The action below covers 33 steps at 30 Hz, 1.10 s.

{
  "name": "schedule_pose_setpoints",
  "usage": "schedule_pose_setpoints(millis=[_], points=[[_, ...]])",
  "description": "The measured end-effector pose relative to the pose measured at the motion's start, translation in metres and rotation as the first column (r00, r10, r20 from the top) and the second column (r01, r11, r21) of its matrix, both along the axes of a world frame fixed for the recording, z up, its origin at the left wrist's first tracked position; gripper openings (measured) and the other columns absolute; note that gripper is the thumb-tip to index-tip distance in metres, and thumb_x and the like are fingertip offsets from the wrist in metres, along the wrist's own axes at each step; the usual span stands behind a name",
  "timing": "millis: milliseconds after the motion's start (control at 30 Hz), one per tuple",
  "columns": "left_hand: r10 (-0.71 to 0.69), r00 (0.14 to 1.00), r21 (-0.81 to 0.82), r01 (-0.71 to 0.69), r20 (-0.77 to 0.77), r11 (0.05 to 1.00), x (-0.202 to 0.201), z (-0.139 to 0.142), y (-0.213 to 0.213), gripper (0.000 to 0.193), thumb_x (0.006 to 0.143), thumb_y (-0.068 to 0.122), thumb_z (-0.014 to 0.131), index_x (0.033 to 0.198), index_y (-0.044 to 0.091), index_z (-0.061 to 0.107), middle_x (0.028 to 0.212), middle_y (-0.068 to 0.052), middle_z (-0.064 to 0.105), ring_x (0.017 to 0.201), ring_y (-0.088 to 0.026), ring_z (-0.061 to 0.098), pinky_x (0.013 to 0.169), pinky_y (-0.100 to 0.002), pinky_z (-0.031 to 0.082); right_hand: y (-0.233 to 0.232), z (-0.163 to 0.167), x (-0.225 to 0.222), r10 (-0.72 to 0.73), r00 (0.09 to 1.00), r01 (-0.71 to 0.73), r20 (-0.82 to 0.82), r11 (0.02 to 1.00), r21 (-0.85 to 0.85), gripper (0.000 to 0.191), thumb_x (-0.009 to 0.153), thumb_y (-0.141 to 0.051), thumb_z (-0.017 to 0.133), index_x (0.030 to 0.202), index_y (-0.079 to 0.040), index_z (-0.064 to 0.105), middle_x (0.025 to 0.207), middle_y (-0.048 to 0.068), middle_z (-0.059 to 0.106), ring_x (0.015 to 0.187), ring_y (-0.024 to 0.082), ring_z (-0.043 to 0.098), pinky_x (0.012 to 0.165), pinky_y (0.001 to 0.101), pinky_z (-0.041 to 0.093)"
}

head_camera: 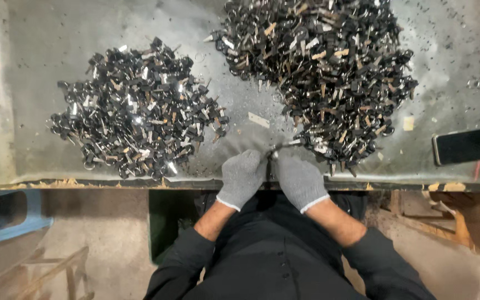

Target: The person sits at a workbench with two large piles of small black metal lock parts. They pick individual parts from the center of the table, handle and turn them in their gloved hands, and place them one at a time onto the left pile, repeating this sorting motion throughout the episode.

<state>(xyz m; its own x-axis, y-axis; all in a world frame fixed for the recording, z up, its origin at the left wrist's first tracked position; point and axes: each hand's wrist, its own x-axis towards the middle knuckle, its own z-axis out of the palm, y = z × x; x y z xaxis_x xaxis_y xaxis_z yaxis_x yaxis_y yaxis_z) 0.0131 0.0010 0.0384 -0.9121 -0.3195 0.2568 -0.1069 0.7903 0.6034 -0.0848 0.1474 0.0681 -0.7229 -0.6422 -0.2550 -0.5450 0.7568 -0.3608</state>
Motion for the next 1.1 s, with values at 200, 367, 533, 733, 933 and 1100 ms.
schedule_pose_setpoints(millis=[200,367,533,733,933,1100], points=[[0.132,0.991,-0.077,-0.134,-0.031,0.988,-0.005,-0.001,-0.019,0.017,0.088,0.018,0.075,0.077,0.01,0.064,0.07,-0.009,0.063,0.062,-0.03,0.065,0.057,-0.044,0.05,0.006,0.008,-0.003,0.088,0.989,-0.087,0.122,0.996,-0.012,0.027,0.098,-0.027,0.059,0.107,-0.002,0.062,0.077,0.019,0.072,0.072,0.041,0.073,0.061,0.0519,0.057],[0.246,0.918,0.093,-0.228,-0.312,0.969,-0.044,0.025,-0.022,0.012,0.09,0.023,0.072,0.087,0.011,0.072,0.073,-0.006,0.067,0.065,-0.026,0.068,0.065,-0.039,0.055,0.003,0.015,0.005,0.082,0.988,-0.088,-0.128,0.995,-0.041,0.042,0.087,-0.024,0.065,0.123,-0.002,0.059,0.086,0.018,0.071,0.083,0.039,0.072,0.07,0.0493,0.059],[0.02,0.961,0.234,-0.086,0.274,0.968,-0.112,0.055,-0.008,0.038,0.087,0.03,0.072,0.12,0.01,0.068,0.101,-0.016,0.073,0.088,-0.038,0.07,0.076,-0.049,0.052,0.0,0.01,0.011,0.134,0.991,-0.134,-0.012,0.99,-0.04,0.036,0.086,-0.023,0.067,0.113,0.0,0.061,0.091,0.021,0.07,0.081,0.04,0.071,0.067,0.0509,0.059],[-0.256,0.964,0.185,0.266,-0.075,0.946,-0.061,0.043,0.007,0.022,0.092,0.01,0.065,0.114,0.005,0.067,0.101,-0.018,0.068,0.098,-0.04,0.067,0.085,-0.049,0.053,0.018,0.009,-0.001,0.185,0.975,-0.202,-0.121,0.968,-0.15,0.023,0.081,-0.017,0.062,0.101,-0.006,0.065,0.092,0.019,0.071,0.083,0.04,0.072,0.073,0.052,0.059],[-0.121,0.98,0.045,0.115,0.159,0.992,-0.03,0.021,-0.01,0.021,0.086,0.011,0.066,0.106,0.014,0.073,0.098,-0.013,0.074,0.091,-0.036,0.07,0.077,-0.048,0.054,0.015,0.019,-0.005,-0.112,0.988,0.114,0.103,0.993,-0.017,0.031,0.101,-0.03,0.056,0.118,-0.004,0.059,0.099,0.021,0.072,0.091,0.041,0.072,0.075,0.0531,0.058],[0.03,0.95,0.191,-0.093,0.31,0.977,-0.027,0.016,-0.014,0.049,0.081,0.022,0.074,0.128,0.01,0.064,0.087,-0.013,0.071,0.08,-0.036,0.071,0.071,-0.048,0.055,0.011,0.023,-0.008,0.095,0.974,-0.171,-0.204,0.902,-0.395,0.04,0.085,-0.029,0.064,0.116,-0.004,0.062,0.093,0.025,0.073,0.079,0.045,0.073,0.066,0.0538,0.058]])
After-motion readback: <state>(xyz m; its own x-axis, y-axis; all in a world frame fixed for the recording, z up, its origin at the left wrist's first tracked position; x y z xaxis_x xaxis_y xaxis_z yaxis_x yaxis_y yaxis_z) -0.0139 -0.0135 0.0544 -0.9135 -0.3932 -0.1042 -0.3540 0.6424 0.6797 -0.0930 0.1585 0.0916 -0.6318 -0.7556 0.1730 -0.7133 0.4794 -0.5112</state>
